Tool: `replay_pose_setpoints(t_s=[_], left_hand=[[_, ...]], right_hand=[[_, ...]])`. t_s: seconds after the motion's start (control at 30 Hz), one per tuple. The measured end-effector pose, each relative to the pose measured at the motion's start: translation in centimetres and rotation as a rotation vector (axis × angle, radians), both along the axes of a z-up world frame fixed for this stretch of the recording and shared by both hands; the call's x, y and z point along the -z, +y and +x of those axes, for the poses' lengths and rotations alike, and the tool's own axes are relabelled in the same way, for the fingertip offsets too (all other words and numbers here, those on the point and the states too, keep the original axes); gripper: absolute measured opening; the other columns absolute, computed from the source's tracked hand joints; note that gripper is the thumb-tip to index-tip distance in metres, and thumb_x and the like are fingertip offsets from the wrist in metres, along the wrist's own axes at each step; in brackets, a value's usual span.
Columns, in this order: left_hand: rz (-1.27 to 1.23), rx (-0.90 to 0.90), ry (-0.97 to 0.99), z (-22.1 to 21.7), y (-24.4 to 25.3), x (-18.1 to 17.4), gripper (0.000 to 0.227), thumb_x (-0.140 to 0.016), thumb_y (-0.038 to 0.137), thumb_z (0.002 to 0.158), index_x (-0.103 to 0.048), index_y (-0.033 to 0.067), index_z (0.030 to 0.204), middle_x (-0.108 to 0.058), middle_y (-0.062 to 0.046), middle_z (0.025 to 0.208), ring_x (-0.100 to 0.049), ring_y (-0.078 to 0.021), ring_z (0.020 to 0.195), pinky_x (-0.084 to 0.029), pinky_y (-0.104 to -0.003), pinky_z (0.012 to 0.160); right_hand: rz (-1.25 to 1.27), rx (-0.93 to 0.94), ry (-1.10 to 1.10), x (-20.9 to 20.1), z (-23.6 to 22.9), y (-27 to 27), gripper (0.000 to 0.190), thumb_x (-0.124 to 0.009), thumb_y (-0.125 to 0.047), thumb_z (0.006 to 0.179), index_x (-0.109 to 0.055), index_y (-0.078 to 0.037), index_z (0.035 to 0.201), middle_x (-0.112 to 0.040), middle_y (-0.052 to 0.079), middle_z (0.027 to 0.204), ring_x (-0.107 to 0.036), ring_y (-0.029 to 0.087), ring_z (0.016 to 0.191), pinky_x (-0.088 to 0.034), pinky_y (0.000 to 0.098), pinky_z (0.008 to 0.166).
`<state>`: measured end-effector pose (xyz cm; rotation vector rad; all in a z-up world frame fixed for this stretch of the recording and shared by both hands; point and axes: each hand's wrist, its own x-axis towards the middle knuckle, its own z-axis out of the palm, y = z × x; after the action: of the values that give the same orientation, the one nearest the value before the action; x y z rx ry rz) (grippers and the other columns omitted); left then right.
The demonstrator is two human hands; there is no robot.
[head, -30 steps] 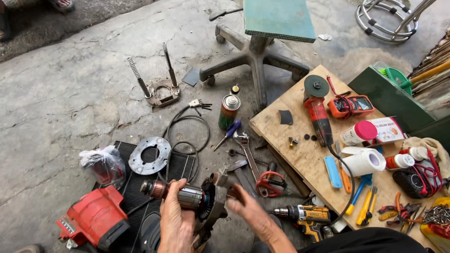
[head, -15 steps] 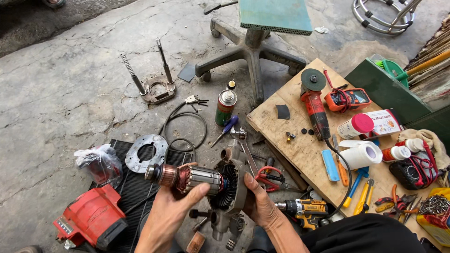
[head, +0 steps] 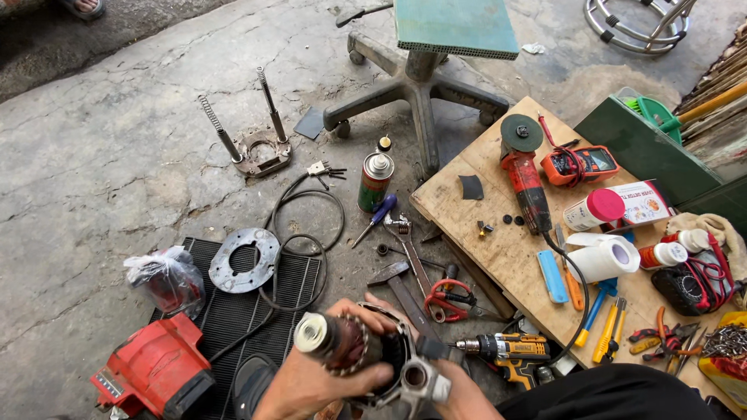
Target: The person uses a hammer to strike a motor rotor held in their left hand, repeatedly tapping it to separate the components. After several strikes, the rotor is removed from the housing, and the person holds both parts to show the separation.
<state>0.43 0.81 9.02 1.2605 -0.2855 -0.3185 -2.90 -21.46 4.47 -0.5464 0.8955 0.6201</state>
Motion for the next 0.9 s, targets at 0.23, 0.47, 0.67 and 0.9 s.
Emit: replay_pose_setpoints(t_s=[0.23,0.47,0.67,0.9], left_hand=[[0.043,-0.680,0.375,-0.8,-3.0,9.5,0.041,-0.095,-0.008,0.074,-0.078,0.0057,0.109,-0.087,-0.011,0.103,-0.082,-0.0224,0.098,-0.064,-0.034,0.100],[0.282,-0.946,0.411,0.1,-2.0,13.2,0.037,-0.094,0.000,0.074,-0.079,0.0102,0.107,-0.085,-0.005,0.104,-0.079,-0.0162,0.095,-0.063,-0.029,0.096],[0.311,-0.997,0.235,0.7,-1.1,12.9,0.038,-0.092,0.001,0.077,-0.074,0.0117,0.108,-0.081,-0.003,0.107,-0.076,-0.0129,0.096,-0.059,-0.025,0.097],[0.388,-0.999,0.075,0.5,-1.3,9.5,0.038,-0.090,0.003,0.077,-0.072,0.0133,0.109,-0.077,-0.003,0.111,-0.074,-0.0149,0.103,-0.056,-0.025,0.099]], right_hand=[[-1.228,-0.790,-0.323,15.9,6.8,-2.1,0.058,-0.050,-0.060,0.104,-0.081,-0.011,0.097,-0.089,0.013,0.101,-0.079,0.031,0.093,-0.053,0.0449,0.083],[-1.634,-1.231,-0.382,22.4,4.4,-3.4,0.069,-0.087,-0.032,0.097,-0.047,-0.012,0.149,-0.063,0.015,0.139,-0.075,0.033,0.118,-0.066,0.0485,0.102],[-1.300,-1.007,-0.224,12.8,5.3,-2.1,0.042,-0.065,-0.025,0.100,-0.057,-0.014,0.140,-0.077,0.006,0.123,-0.075,0.016,0.090,-0.068,0.0344,0.083],[-1.335,-0.920,-0.409,2.6,1.0,0.2,0.039,-0.061,-0.060,0.101,-0.062,-0.031,0.128,-0.088,0.007,0.093,-0.086,0.030,0.093,-0.062,0.0407,0.086]])
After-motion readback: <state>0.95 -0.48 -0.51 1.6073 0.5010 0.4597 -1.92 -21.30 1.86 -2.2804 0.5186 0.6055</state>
